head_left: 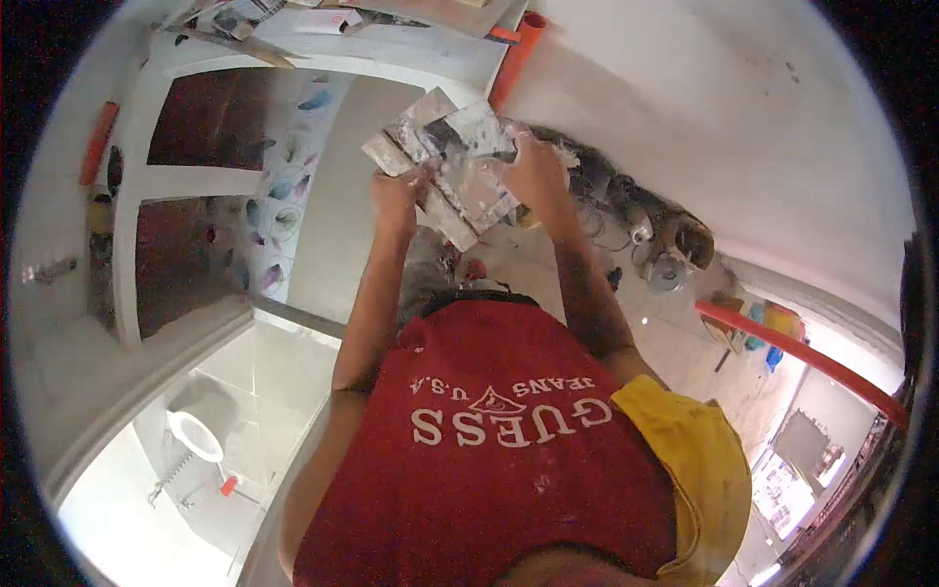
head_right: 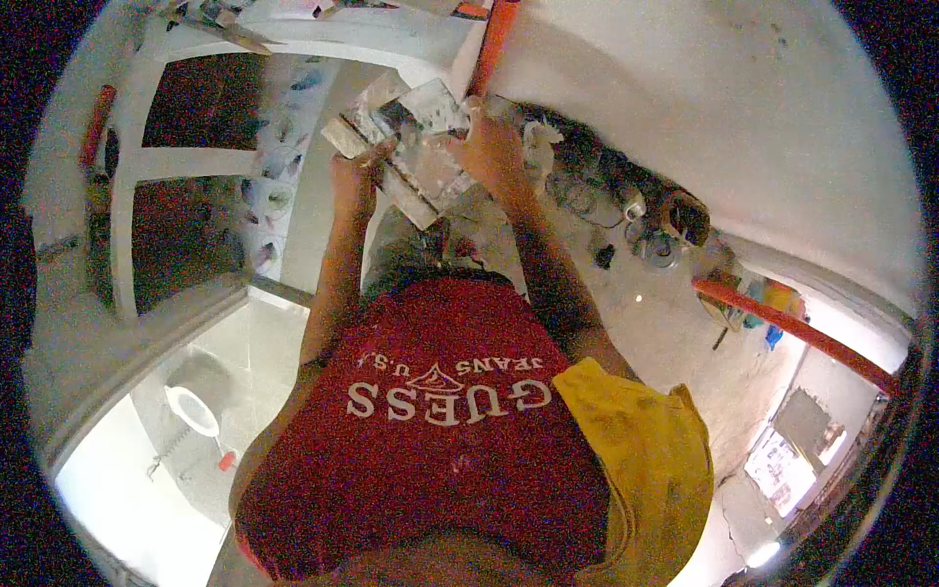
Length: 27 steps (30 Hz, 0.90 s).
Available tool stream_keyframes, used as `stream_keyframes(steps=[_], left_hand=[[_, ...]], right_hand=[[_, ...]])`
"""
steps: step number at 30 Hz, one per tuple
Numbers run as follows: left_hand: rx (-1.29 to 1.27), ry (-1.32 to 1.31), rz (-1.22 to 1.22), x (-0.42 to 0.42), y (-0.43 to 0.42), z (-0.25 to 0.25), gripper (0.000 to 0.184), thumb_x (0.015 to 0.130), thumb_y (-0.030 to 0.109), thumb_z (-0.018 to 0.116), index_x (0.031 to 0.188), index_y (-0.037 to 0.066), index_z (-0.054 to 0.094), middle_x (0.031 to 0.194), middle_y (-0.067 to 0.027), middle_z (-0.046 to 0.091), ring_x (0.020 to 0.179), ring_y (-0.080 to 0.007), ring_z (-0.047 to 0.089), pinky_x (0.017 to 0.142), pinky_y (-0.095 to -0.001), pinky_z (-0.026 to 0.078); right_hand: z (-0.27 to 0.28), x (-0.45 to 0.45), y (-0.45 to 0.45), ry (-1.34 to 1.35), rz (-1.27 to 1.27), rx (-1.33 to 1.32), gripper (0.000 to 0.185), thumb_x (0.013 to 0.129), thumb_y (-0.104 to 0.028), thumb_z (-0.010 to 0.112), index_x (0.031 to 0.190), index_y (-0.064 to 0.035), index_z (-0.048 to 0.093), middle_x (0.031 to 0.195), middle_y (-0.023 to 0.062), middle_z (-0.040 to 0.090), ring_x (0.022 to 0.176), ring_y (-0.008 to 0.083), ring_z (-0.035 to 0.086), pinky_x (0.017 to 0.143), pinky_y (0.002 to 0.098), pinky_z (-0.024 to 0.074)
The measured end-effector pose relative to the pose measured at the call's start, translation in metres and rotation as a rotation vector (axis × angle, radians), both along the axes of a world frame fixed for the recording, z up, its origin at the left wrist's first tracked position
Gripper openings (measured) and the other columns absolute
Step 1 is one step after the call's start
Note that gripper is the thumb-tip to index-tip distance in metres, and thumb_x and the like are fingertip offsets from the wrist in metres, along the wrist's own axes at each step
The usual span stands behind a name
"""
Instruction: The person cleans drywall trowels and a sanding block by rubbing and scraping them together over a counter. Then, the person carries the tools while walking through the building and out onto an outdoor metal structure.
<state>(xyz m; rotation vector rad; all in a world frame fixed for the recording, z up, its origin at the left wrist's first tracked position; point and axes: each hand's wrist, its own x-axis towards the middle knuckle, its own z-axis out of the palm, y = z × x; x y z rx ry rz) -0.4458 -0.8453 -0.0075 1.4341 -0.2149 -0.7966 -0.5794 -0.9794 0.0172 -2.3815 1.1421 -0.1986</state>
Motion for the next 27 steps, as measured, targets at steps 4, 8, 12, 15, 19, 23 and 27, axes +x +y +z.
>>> stream_keyframes(steps=[4,8,12,15,19,23,27], left_hand=[[0.148,-0.009,0.056,0.011,0.005,0.010,0.025,0.069,0.007,0.075,0.088,-0.003,0.062,0.077,-0.0071,0.063,0.063,-0.0163,0.059,0.059,-0.0283,0.047],[0.267,-0.249,-0.056,0.061,0.036,-0.031,0.024,0.073,0.013,0.073,0.091,0.001,0.064,0.073,-0.0074,0.062,0.065,-0.0177,0.058,0.059,-0.0311,0.047],[0.375,-0.716,-0.017,0.134,0.089,-0.101,0.032,0.074,0.024,0.073,0.100,0.006,0.068,0.075,-0.0118,0.066,0.080,-0.0234,0.061,0.067,-0.0380,0.048],[0.281,-0.124,0.114,0.197,0.145,-0.055,0.056,0.065,0.035,0.078,0.097,-0.007,0.061,0.085,-0.0201,0.067,0.087,-0.0311,0.063,0.076,-0.0420,0.048],[0.560,-0.613,0.015,0.299,0.266,-0.115,0.061,0.064,0.039,0.077,0.100,-0.007,0.061,0.094,-0.0259,0.064,0.088,-0.0372,0.062,0.077,-0.0441,0.047],[0.797,-0.791,0.087,0.336,0.388,-0.139,0.044,0.068,0.032,0.072,0.092,-0.004,0.065,0.072,-0.0228,0.064,0.069,-0.0399,0.062,0.060,-0.0470,0.049],[1.119,-0.878,-0.170,0.322,0.490,-0.144,0.036,0.074,0.030,0.063,0.052,0.003,0.055,0.055,-0.0184,0.058,0.051,-0.0377,0.059,0.049,-0.0475,0.047]], right_hand=[[-0.001,0.018,0.018,-0.091,0.054,-0.053,0.073,0.068,-0.044,0.073,0.119,0.0030,0.051,0.098,0.0241,0.063,0.092,0.0379,0.061,0.079,0.0427,0.0483],[-0.011,0.060,0.024,-0.079,0.118,-0.014,0.057,0.070,-0.041,0.073,0.107,0.0008,0.059,0.097,0.0202,0.064,0.090,0.0343,0.063,0.081,0.0418,0.0491],[-0.038,0.124,-0.006,-0.124,0.275,0.142,0.043,0.072,-0.036,0.073,0.098,-0.0023,0.064,0.089,0.0159,0.066,0.080,0.0268,0.064,0.075,0.0370,0.0494],[-0.020,0.208,-0.033,-0.130,0.281,0.187,0.033,0.074,-0.030,0.072,0.093,-0.0042,0.066,0.086,0.0130,0.066,0.075,0.0221,0.062,0.071,0.0338,0.0485],[-0.013,0.354,-0.102,-0.106,0.251,0.005,0.035,0.075,-0.028,0.068,0.096,-0.0006,0.065,0.091,0.0175,0.065,0.082,0.0282,0.063,0.075,0.0378,0.0490],[-0.030,0.482,-0.156,0.150,0.202,-0.294,0.038,0.076,-0.027,0.062,0.098,0.0036,0.062,0.096,0.0238,0.063,0.089,0.0357,0.062,0.079,0.0449,0.0487],[-0.015,0.524,-0.124,0.291,0.115,-0.323,0.035,0.074,-0.019,0.058,0.100,0.0045,0.062,0.097,0.0234,0.063,0.090,0.0365,0.062,0.080,0.0466,0.0487]])
